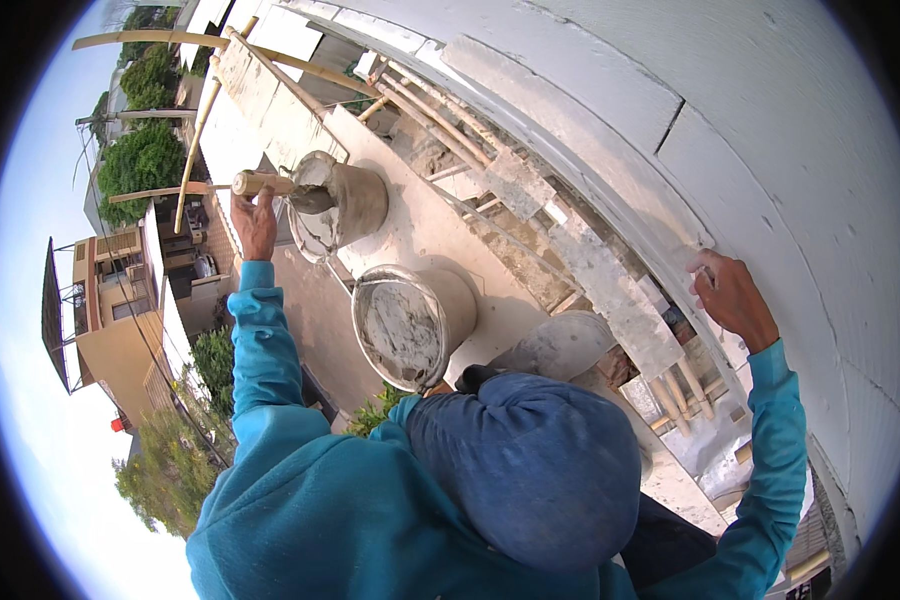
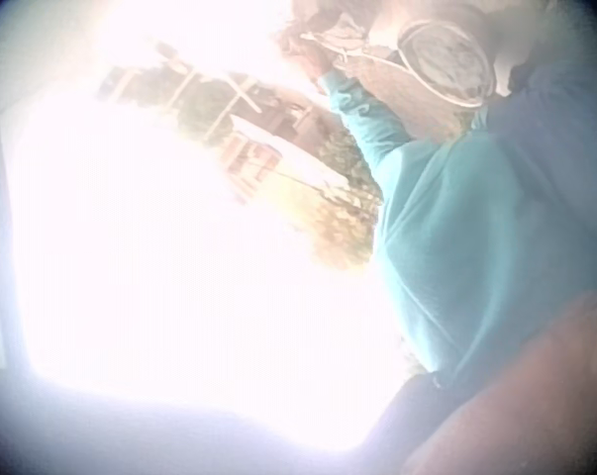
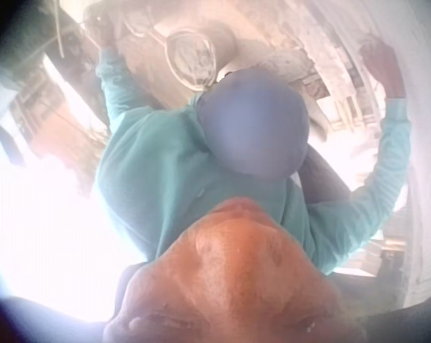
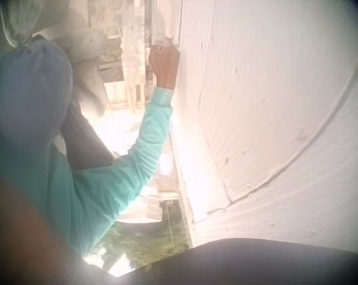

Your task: The person places rectangular white tiles onto a curved wall section, aligns them, and applies cement mortar with a trowel to secure the tiles. The person repeatedly scoops mortar from a bucket and spreads it between tiles.

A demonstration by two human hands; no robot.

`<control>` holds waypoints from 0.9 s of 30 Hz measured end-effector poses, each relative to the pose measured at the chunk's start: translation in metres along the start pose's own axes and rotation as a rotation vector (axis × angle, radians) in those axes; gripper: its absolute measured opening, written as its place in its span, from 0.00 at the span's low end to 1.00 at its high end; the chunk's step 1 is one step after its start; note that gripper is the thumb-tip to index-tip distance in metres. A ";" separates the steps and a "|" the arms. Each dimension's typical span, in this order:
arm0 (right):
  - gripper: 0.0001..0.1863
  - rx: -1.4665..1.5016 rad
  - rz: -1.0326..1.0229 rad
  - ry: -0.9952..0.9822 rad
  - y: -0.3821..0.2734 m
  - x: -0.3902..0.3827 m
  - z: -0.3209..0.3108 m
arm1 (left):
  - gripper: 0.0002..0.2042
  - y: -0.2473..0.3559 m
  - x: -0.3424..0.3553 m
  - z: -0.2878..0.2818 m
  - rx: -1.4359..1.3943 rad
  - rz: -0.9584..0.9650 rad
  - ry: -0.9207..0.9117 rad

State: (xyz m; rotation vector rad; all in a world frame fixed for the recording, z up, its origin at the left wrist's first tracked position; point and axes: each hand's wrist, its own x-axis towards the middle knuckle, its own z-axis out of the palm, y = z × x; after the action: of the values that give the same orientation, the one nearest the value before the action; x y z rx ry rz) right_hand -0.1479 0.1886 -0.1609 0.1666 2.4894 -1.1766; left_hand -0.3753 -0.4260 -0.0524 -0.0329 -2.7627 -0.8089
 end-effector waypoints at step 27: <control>0.12 -0.005 -0.038 -0.064 -0.011 0.012 0.032 | 0.26 0.012 -0.006 0.010 -0.365 -0.155 0.631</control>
State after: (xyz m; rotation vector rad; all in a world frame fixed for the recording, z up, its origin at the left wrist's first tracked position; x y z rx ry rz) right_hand -0.1531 0.1559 -0.1761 0.0791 2.4501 -1.1722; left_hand -0.3703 -0.4099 -0.0555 0.3152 -2.0235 -1.1238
